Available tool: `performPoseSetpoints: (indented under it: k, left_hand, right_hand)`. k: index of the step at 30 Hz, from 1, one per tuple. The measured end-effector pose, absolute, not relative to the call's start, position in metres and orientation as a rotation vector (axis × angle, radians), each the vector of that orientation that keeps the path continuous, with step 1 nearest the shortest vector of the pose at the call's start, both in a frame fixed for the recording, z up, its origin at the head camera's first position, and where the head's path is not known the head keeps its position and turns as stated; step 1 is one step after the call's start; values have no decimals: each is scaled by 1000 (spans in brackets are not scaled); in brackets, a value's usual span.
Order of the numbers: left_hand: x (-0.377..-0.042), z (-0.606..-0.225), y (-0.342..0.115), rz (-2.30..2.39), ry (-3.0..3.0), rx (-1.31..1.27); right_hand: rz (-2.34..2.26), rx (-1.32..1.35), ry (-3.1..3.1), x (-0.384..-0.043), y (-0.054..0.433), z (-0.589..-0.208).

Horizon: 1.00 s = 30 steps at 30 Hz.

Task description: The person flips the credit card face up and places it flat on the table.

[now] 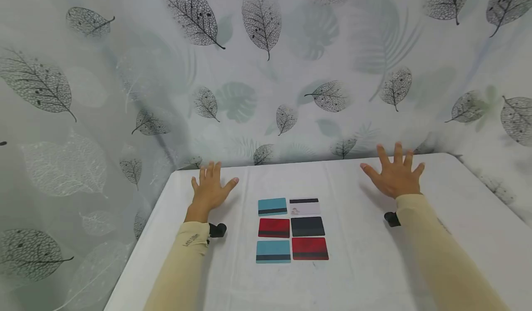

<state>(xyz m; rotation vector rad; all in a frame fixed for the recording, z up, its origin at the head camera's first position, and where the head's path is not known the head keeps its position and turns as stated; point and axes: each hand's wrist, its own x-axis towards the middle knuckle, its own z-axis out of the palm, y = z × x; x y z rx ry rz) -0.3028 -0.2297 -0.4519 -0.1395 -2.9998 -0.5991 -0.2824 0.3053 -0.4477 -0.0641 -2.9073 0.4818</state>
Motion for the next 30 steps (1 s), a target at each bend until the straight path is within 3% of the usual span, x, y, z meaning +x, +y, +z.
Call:
performPoseSetpoints:
  k: [30]
  left_hand:
    - [-288,-452,-179,-689,-3114,-396]
  right_hand:
    - [459,194,-2968,-288,206,-458]
